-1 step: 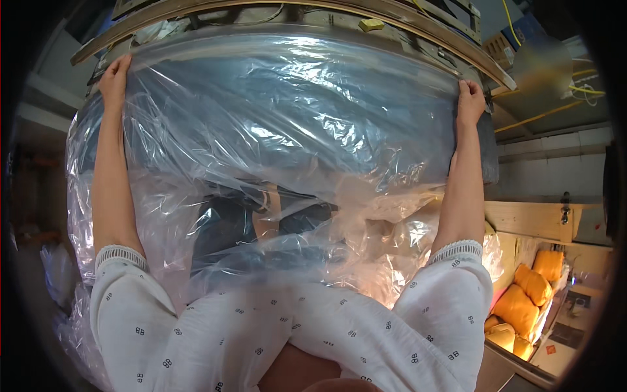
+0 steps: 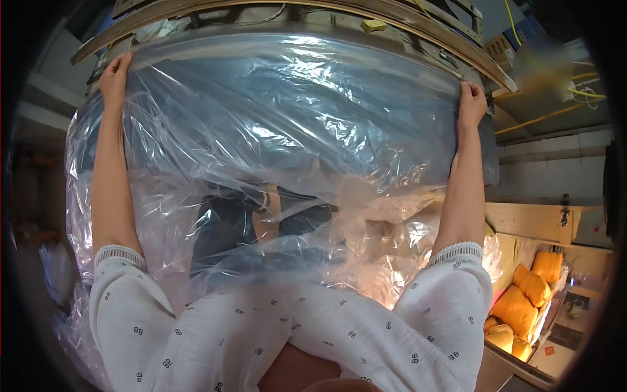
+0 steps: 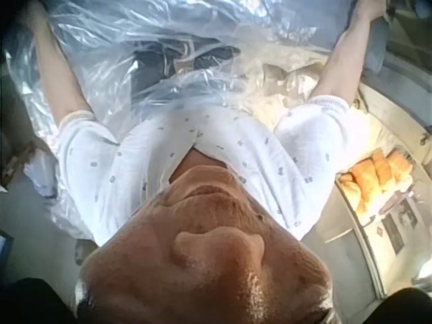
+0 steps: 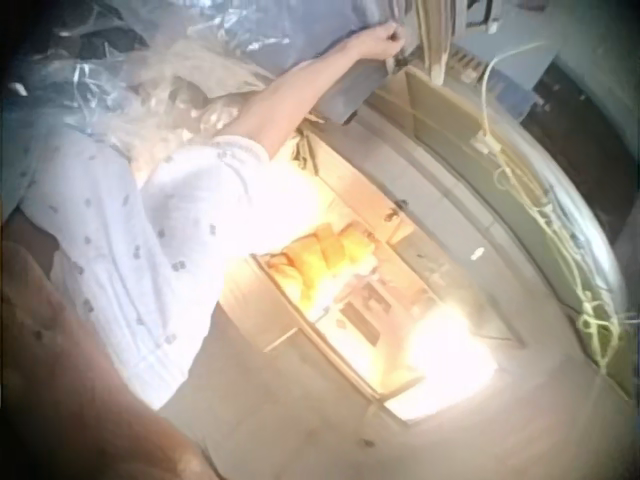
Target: Wrapping a large furniture or machinery component in clear plastic film for protection.
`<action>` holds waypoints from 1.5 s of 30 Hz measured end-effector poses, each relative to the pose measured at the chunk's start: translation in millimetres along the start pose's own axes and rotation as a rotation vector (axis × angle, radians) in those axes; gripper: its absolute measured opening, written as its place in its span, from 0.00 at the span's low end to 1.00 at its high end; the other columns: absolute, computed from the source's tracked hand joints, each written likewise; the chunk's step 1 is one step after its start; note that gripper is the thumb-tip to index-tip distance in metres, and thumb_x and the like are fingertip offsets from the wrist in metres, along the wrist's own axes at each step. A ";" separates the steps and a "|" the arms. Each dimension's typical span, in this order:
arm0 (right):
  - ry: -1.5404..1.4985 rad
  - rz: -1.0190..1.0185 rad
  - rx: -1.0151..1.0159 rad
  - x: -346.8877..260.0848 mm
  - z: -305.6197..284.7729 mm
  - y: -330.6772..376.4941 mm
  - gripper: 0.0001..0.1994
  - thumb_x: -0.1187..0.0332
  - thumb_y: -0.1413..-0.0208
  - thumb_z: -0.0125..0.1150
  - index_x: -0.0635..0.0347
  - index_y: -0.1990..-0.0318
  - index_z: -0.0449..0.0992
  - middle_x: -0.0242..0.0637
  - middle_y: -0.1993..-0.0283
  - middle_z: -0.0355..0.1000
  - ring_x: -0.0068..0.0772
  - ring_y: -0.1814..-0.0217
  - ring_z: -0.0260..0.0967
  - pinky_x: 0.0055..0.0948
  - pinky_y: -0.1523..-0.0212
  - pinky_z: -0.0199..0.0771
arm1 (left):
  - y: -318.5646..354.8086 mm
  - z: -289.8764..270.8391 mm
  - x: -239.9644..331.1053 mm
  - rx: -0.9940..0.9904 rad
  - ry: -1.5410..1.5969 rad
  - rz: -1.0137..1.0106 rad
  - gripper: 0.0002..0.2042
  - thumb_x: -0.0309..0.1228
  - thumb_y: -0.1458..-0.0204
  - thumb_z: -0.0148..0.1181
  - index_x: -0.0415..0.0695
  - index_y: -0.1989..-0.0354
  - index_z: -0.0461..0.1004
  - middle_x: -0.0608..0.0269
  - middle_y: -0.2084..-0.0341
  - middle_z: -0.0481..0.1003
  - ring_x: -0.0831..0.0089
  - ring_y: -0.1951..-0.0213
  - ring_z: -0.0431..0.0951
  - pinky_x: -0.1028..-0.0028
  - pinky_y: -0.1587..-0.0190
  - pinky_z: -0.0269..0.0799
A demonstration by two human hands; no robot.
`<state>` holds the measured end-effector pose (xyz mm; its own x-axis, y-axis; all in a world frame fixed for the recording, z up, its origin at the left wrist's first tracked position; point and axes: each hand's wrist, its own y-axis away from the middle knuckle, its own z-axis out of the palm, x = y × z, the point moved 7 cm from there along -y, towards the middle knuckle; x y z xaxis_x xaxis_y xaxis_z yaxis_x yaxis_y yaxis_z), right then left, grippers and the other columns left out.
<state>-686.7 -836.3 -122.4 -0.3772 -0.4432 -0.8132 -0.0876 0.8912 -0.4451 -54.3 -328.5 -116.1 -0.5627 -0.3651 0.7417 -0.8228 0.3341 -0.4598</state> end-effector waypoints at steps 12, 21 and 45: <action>0.232 0.024 0.143 3.8 -10.7 -8.1 0.17 0.59 0.52 0.57 0.67 0.69 0.64 0.46 0.59 0.58 0.44 0.54 0.54 0.37 0.52 0.56 | -0.6 -7.4 -17.1 0.044 0.047 -0.168 0.14 0.40 0.57 0.63 0.43 0.73 0.70 0.73 0.81 0.65 0.83 0.78 0.62 0.82 0.75 0.57; 0.288 0.039 0.170 -1.9 -16.1 -8.9 0.21 0.55 0.46 0.48 0.72 0.70 0.68 0.56 0.57 0.61 0.52 0.53 0.55 0.42 0.51 0.54 | 6.4 -2.6 -15.4 -0.050 0.238 -0.165 0.12 0.38 0.54 0.61 0.42 0.69 0.71 0.73 0.79 0.67 0.85 0.77 0.62 0.84 0.74 0.57; 0.229 -0.583 -0.853 -210.1 65.9 228.9 0.20 0.67 0.42 0.40 0.60 0.41 0.58 0.42 0.38 0.54 0.41 0.39 0.52 0.34 0.42 0.50 | 158.7 76.0 225.0 -0.321 0.287 0.550 0.15 0.29 0.59 0.61 0.44 0.60 0.72 0.55 0.58 0.68 0.59 0.53 0.68 0.66 0.52 0.65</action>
<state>-566.8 -545.6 -78.1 -0.2254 -0.8746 -0.4292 -0.8963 0.3589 -0.2605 -317.5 -423.7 -59.3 -0.8112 0.1602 0.5623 -0.3351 0.6606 -0.6717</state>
